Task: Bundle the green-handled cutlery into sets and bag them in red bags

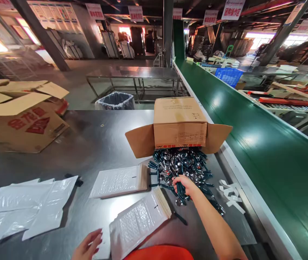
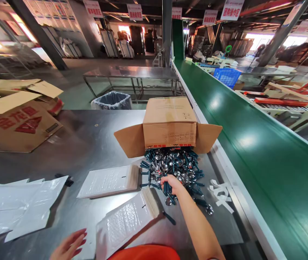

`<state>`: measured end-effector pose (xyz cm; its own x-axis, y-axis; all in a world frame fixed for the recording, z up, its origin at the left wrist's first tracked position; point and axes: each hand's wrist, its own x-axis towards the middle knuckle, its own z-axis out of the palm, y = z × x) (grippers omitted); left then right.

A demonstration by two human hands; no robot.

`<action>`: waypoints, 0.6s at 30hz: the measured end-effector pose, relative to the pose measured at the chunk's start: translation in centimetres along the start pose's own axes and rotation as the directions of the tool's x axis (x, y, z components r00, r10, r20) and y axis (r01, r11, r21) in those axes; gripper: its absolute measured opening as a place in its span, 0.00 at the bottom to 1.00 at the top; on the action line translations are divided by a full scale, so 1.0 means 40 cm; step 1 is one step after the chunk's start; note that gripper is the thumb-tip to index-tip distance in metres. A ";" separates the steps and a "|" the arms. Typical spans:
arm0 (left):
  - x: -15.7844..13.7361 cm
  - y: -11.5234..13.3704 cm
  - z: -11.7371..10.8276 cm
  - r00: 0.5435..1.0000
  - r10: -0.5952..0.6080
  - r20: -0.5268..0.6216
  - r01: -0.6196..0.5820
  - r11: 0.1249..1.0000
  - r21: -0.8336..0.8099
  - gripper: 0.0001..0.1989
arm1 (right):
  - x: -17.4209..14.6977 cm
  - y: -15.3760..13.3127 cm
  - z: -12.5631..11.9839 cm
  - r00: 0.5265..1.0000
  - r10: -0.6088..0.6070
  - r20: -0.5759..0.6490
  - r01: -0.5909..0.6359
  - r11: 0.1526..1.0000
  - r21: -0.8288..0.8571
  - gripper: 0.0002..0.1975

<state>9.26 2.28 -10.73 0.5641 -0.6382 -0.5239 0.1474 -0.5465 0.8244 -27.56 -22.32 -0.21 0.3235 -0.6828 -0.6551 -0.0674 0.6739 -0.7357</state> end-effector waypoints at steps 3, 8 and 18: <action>-0.077 0.126 0.095 0.982 0.112 0.154 -0.087 0.983 -0.160 0.35 | -0.111 0.030 0.076 0.992 -0.044 0.121 0.044 0.999 0.005 0.16; -0.215 0.329 0.277 0.885 0.216 0.413 0.124 0.745 -0.655 0.52 | -0.239 0.091 0.233 0.896 -0.095 0.434 0.164 0.978 -0.126 0.23; -0.226 0.387 0.276 0.971 -0.040 0.237 0.226 0.490 -0.842 0.21 | -0.250 0.167 0.295 0.877 -0.081 0.473 0.075 0.997 0.031 0.34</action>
<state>-2.53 -6.39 4.42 0.3494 -0.7260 -0.5924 0.8837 0.0451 0.4659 -20.11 -7.66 3.43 0.7355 -0.5203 -0.4340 -0.0132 0.6294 -0.7770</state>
